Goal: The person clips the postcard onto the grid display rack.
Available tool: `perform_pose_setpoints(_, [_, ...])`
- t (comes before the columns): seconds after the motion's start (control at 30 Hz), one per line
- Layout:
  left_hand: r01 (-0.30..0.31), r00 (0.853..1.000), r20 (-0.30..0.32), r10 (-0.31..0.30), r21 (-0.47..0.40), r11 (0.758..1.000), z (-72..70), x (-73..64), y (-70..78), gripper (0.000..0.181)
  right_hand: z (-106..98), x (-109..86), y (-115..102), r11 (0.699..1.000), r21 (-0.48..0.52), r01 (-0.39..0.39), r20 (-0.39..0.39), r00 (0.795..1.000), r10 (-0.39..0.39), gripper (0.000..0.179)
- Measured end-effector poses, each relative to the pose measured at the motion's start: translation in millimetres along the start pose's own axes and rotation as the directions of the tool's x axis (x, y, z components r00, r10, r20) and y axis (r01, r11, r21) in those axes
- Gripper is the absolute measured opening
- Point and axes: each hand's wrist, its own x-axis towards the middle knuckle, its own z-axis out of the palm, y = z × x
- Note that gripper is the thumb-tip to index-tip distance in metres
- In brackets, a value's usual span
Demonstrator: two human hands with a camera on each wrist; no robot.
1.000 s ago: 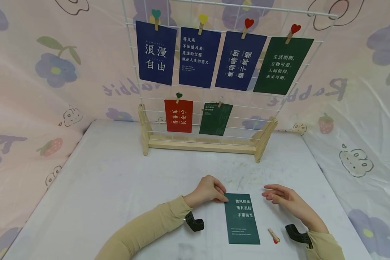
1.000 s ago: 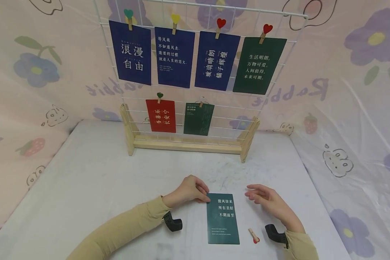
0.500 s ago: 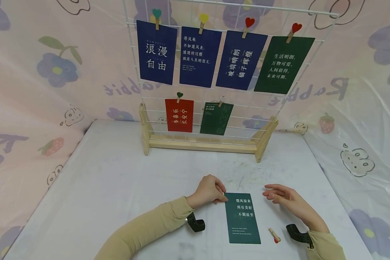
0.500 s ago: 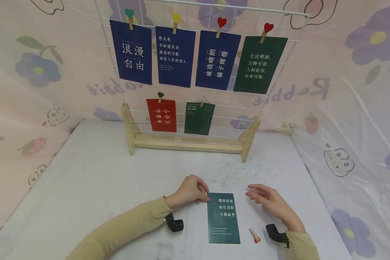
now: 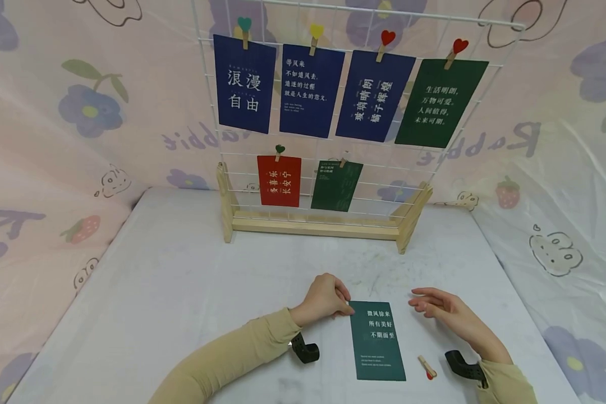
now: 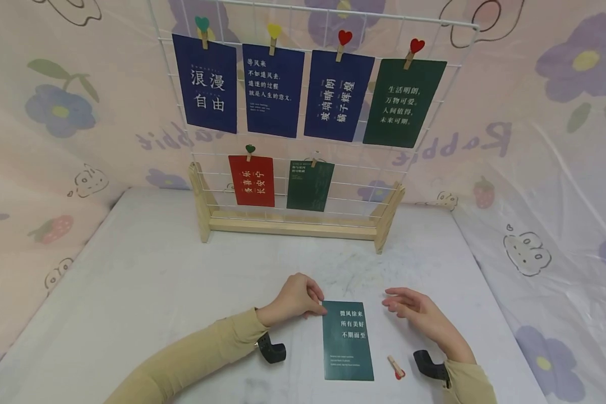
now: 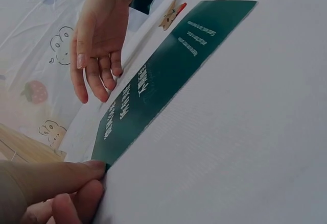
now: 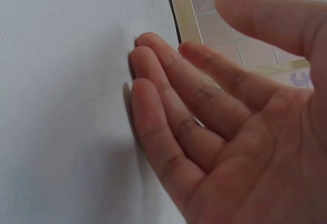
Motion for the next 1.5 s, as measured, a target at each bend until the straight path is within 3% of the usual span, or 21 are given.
perform_pose_setpoints(0.43, [-0.037,0.999,-0.013,0.037,0.028,0.999,-3.4,2.6,0.3,0.021,1,-0.7,-3,1.000,-0.026,0.016,0.002,1.000,-0.016,0.047])
perform_pose_setpoints(0.57, [-0.026,0.999,0.024,0.027,-0.052,0.998,-5.4,4.0,0.4,0.019,0,-2.5,-5,1.000,-0.029,-0.007,-0.009,1.000,0.007,0.048])
perform_pose_setpoints(0.73, [0.035,0.998,0.055,-0.025,-0.191,0.981,-9.0,9.3,-3.1,0.021,-3,-5.6,-4,0.998,-0.048,-0.035,0.005,0.999,0.035,0.045])
perform_pose_setpoints(0.87, [0.094,0.995,0.053,-0.081,-0.327,0.940,-14.1,13.1,-4.3,0.028,-7,-9.5,-1,0.996,-0.048,-0.082,0.035,0.996,0.083,0.042])
perform_pose_setpoints(0.97, [0.116,0.993,0.041,-0.109,-0.374,0.920,-19.3,14.8,-3.4,0.032,-10,-14.5,1,0.993,-0.032,-0.109,0.078,0.991,0.112,0.040])
perform_pose_setpoints(1.2, [0.097,0.995,0.017,-0.098,-0.362,0.927,-31.5,16.0,-5.8,0.034,-12,-29.9,5,0.989,0.064,-0.136,0.220,0.968,0.119,0.038])
perform_pose_setpoints(1.5, [0.117,0.992,0.008,-0.122,-0.351,0.929,-35.9,13.5,-4.4,0.031,-11,-43.5,11,0.980,0.190,-0.065,0.324,0.946,-0.001,0.041])
